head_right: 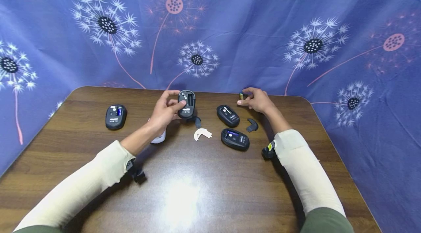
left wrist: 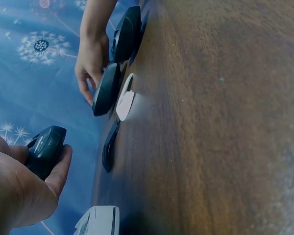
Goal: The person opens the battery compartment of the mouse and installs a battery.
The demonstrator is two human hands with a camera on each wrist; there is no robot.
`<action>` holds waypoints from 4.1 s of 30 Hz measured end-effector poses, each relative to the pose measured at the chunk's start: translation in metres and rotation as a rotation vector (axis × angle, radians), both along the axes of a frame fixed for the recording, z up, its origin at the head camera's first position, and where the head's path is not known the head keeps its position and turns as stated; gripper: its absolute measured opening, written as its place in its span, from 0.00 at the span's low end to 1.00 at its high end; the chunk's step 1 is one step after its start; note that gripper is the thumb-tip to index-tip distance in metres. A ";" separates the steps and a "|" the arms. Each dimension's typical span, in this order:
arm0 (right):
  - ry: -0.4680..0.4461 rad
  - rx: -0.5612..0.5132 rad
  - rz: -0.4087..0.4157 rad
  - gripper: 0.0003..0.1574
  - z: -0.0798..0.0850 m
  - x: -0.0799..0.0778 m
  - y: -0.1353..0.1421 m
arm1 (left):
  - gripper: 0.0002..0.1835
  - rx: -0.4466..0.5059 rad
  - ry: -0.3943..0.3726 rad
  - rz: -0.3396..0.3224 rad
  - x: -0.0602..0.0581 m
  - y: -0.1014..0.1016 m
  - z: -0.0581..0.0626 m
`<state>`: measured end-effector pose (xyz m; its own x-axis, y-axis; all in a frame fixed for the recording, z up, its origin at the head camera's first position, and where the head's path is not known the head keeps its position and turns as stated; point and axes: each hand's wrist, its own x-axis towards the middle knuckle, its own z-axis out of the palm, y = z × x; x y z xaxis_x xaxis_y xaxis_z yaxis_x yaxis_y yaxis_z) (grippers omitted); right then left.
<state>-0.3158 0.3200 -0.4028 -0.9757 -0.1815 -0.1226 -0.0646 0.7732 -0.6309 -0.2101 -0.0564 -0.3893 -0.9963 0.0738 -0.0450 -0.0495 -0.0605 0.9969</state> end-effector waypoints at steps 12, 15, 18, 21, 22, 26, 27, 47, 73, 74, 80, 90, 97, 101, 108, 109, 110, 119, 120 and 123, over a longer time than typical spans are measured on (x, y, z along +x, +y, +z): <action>0.034 0.156 0.005 0.44 -0.006 -0.007 -0.011 | 0.26 -0.016 0.008 -0.013 -0.001 -0.002 0.000; 0.011 0.177 0.010 0.42 -0.004 -0.005 -0.013 | 0.27 -0.022 0.007 -0.014 -0.001 -0.003 -0.002; 0.003 0.192 0.029 0.41 -0.002 -0.003 -0.013 | 0.27 -0.020 0.004 -0.013 -0.002 -0.004 -0.003; 0.013 0.157 0.032 0.40 0.000 0.001 -0.013 | 0.27 -0.013 0.004 -0.011 -0.002 -0.004 -0.003; 0.017 0.124 0.027 0.40 0.000 0.002 -0.013 | 0.26 -0.011 0.004 -0.009 -0.002 -0.004 -0.004; -0.022 -0.092 0.002 0.39 0.000 0.007 -0.012 | 0.26 -0.001 -0.001 -0.003 -0.001 -0.003 -0.003; -0.042 -0.148 -0.007 0.39 0.000 0.008 -0.012 | 0.26 0.002 -0.003 -0.003 0.000 -0.003 -0.003; -0.193 -0.542 -0.017 0.40 0.005 0.027 -0.018 | 0.26 -0.004 0.000 -0.021 0.001 -0.004 -0.004; 0.112 -0.519 0.081 0.35 0.036 0.042 -0.085 | 0.25 0.018 -0.015 -0.008 0.001 -0.002 -0.002; 0.119 -0.532 0.090 0.34 0.036 0.044 -0.089 | 0.25 0.019 -0.014 -0.008 0.001 -0.002 -0.002; 0.124 -0.569 0.160 0.33 0.039 0.055 -0.117 | 0.26 0.022 -0.014 -0.019 0.000 -0.003 -0.004; 0.090 -0.542 0.208 0.31 0.031 0.069 -0.149 | 0.26 0.027 -0.024 -0.016 -0.001 -0.005 -0.008; 0.074 -0.521 0.131 0.32 0.028 0.073 -0.163 | 0.26 0.027 -0.040 -0.005 -0.002 -0.005 -0.010; 0.072 -0.481 0.105 0.34 0.027 0.074 -0.168 | 0.27 0.034 -0.044 -0.005 -0.002 -0.004 -0.010; 0.086 -0.424 0.110 0.33 0.024 0.074 -0.176 | 0.27 0.049 -0.048 -0.018 0.000 -0.003 -0.007; 0.088 -0.421 0.113 0.32 0.023 0.075 -0.178 | 0.27 0.048 -0.048 -0.021 0.001 -0.002 -0.007; 0.093 -0.416 0.117 0.32 0.022 0.075 -0.179 | 0.27 0.050 -0.049 -0.023 0.001 -0.002 -0.006; 0.143 -0.384 0.193 0.32 0.017 0.081 -0.191 | 0.26 0.059 -0.065 -0.007 0.002 -0.001 -0.006; 0.146 -0.381 0.197 0.32 0.017 0.082 -0.191 | 0.26 0.060 -0.063 -0.006 0.002 -0.001 -0.006; 0.151 -0.381 0.201 0.31 0.017 0.082 -0.193 | 0.26 0.066 -0.061 -0.005 0.002 -0.002 -0.005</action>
<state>-0.2336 0.1267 -0.3859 -0.9183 -0.3737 0.1305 -0.3025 0.4500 -0.8402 -0.2079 -0.0581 -0.3948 -0.9914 0.0838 -0.1004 -0.1105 -0.1260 0.9859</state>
